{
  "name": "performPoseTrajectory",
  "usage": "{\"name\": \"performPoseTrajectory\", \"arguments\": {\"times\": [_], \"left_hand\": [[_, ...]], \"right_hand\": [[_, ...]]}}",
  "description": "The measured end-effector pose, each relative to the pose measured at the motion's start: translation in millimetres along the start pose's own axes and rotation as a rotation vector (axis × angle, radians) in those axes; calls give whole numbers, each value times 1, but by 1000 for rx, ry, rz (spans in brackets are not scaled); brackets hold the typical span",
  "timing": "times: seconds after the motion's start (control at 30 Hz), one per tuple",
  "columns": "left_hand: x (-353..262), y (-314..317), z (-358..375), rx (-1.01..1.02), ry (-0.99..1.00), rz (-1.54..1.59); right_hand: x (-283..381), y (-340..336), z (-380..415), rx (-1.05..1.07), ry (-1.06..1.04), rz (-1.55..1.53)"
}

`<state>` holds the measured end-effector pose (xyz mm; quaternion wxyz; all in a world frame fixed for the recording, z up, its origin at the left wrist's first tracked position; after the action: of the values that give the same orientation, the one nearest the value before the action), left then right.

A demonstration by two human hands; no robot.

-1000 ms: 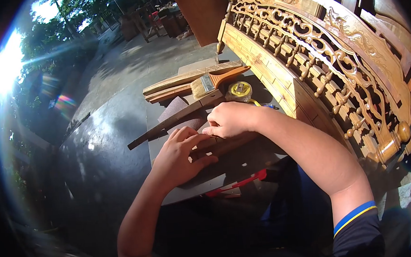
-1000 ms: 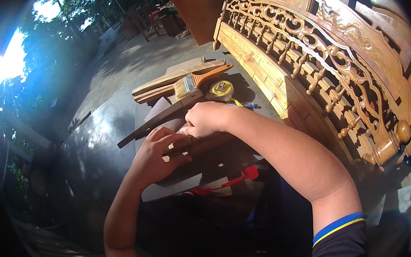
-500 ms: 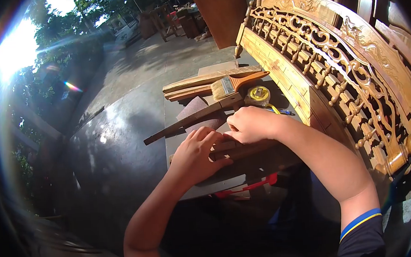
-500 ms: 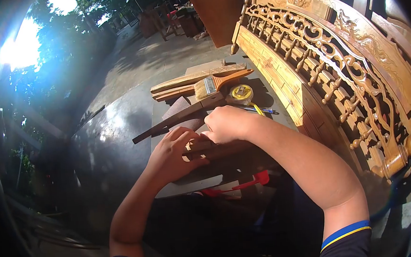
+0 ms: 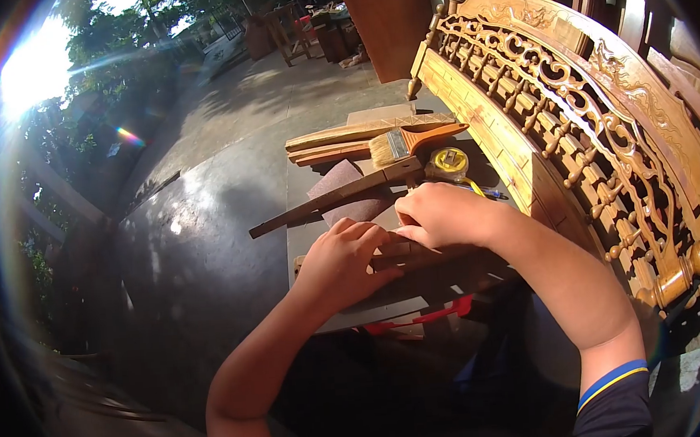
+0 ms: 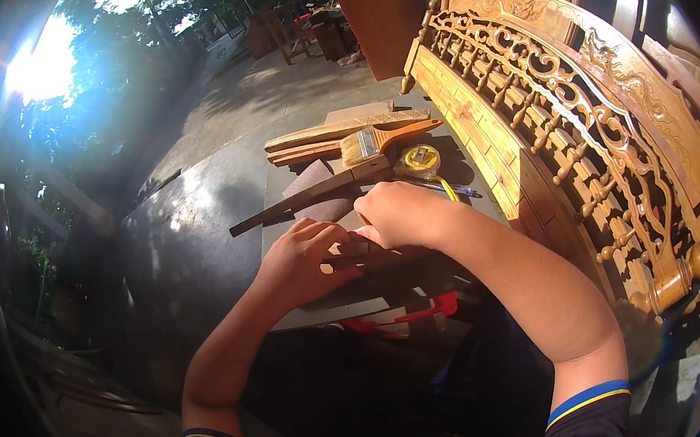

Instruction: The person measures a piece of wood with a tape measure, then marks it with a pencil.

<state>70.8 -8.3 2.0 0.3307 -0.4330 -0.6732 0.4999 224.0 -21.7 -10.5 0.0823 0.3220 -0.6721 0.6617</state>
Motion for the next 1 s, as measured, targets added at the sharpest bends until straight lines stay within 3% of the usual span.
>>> {"name": "performPoseTrajectory", "arguments": {"times": [0.1,0.2,0.9,1.0], "left_hand": [[1,0,0,14,-7,24],[3,0,1,34,-43,86],[-5,-6,3,38,-28,81],[-4,-5,3,-14,9,95]], "right_hand": [[-10,2,-1,12,-18,-103],[-18,9,-6,151,89,-115],[-10,-1,2,144,192,-235],[-17,1,0,184,281,-299]]}}
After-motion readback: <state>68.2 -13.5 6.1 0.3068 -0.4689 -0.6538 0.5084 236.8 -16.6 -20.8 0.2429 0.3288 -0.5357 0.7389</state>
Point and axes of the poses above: each hand's wrist, its own z-axis away from the middle knuckle, its own y-axis out of the palm, x = y × z, the point moved 7 cm from there along -z, towards the middle knuckle, and after that the axes turned 12 degrees about -z, right-handed, at the moved point
